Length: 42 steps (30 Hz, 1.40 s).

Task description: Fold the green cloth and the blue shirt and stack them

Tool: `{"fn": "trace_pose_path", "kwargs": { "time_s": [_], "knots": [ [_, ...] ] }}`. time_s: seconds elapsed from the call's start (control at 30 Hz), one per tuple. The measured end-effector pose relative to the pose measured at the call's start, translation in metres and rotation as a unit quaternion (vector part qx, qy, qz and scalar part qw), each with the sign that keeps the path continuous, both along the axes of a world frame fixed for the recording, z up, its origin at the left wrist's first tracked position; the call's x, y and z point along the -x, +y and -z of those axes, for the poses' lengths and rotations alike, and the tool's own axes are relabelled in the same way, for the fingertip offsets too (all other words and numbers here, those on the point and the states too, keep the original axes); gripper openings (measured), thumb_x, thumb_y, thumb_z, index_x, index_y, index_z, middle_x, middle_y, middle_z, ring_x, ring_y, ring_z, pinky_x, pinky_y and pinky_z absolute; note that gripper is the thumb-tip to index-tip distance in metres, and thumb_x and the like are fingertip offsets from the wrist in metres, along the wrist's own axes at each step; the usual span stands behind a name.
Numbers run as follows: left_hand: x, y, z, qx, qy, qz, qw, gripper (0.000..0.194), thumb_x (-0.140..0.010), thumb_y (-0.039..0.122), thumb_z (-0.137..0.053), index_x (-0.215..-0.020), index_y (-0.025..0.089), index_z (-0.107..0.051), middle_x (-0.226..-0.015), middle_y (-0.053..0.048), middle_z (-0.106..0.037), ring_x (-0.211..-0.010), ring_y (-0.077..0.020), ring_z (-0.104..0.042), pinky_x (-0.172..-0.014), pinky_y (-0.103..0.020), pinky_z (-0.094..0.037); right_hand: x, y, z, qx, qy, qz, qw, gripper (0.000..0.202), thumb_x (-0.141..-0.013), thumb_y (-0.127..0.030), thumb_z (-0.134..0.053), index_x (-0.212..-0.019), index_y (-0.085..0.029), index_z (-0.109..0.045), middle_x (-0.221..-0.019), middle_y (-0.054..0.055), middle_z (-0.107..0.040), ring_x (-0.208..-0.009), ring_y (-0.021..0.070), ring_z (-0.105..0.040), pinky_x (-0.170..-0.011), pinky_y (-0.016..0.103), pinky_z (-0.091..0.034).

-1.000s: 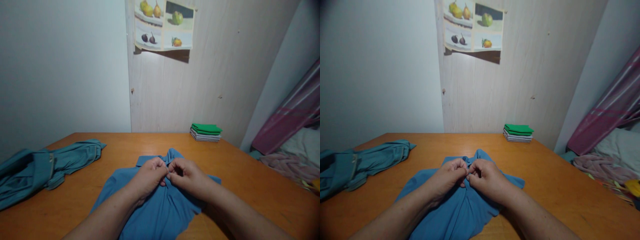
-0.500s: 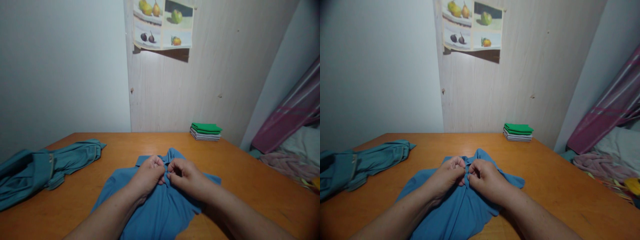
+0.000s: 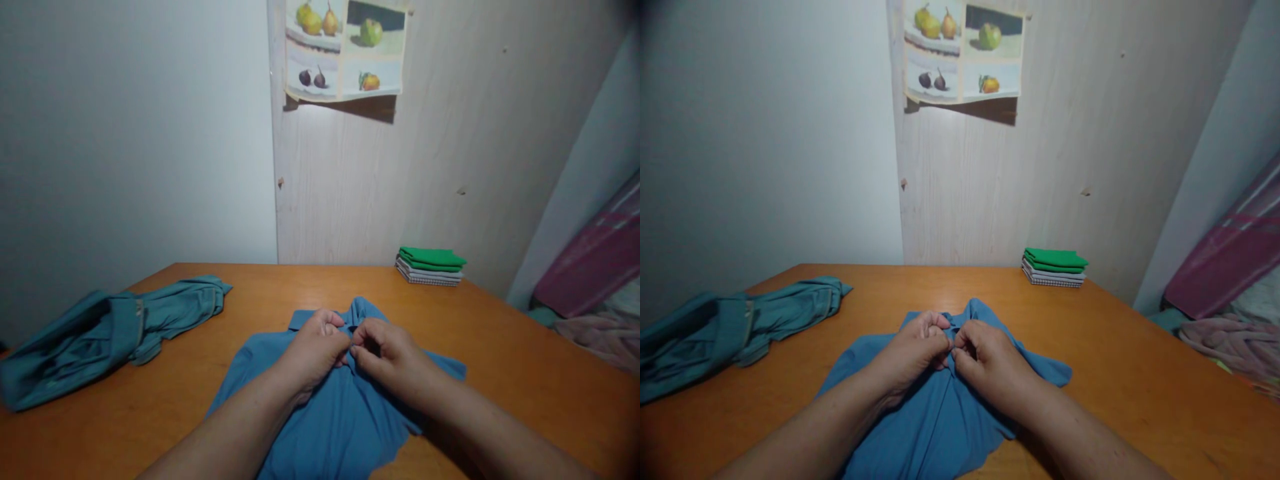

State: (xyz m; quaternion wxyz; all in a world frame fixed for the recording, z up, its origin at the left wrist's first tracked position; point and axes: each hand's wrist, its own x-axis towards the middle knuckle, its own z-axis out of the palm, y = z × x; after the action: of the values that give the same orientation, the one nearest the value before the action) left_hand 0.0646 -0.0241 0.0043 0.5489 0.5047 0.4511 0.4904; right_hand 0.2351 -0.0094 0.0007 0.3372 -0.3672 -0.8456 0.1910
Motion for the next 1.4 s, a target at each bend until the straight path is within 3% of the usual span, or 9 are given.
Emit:
{"fn": "trace_pose_path", "kwargs": {
  "time_s": [0.57,1.17,1.4],
  "knots": [
    [-0.0007,0.0026,0.0011,0.033,-0.024,-0.033,0.999,0.033,-0.066,0.006,-0.057,-0.096,0.019,-0.050,-0.054,0.008,-0.053,-0.048,-0.0091,-0.050,-0.049,-0.021,-0.036,-0.0015,0.0045,0.0078,0.028,0.030,-0.016,0.999,0.013,-0.093,-0.031,-0.055,-0.084,-0.022,-0.059,-0.073,0.000,-0.060,-0.068,0.0166,-0.055,-0.061,0.029,-0.039],
    [0.0031,0.0075,0.0020,0.042,-0.021,-0.022,0.999,0.033,-0.064,0.010,-0.052,-0.095,0.019,-0.051,-0.056,0.006,-0.054,-0.048,-0.0080,-0.048,-0.051,-0.020,-0.036,0.0033,0.0040,0.0013,0.060,0.083,-0.015,0.995,0.006,-0.087,-0.023,-0.060,-0.083,-0.019,-0.060,-0.075,-0.002,-0.059,-0.069,0.0136,-0.052,-0.062,0.026,-0.040],
    [0.0041,0.0054,0.0012,0.019,0.006,-0.011,1.000,0.030,-0.068,0.016,-0.056,-0.098,0.018,-0.050,-0.063,0.006,-0.056,-0.053,-0.0083,-0.049,-0.053,-0.022,-0.040,0.0028,0.0047,0.0027,0.035,0.063,-0.015,0.997,0.005,-0.086,-0.019,-0.061,-0.081,-0.019,-0.060,-0.074,-0.002,-0.059,-0.069,0.0129,-0.053,-0.061,0.025,-0.039]
  ]
}}
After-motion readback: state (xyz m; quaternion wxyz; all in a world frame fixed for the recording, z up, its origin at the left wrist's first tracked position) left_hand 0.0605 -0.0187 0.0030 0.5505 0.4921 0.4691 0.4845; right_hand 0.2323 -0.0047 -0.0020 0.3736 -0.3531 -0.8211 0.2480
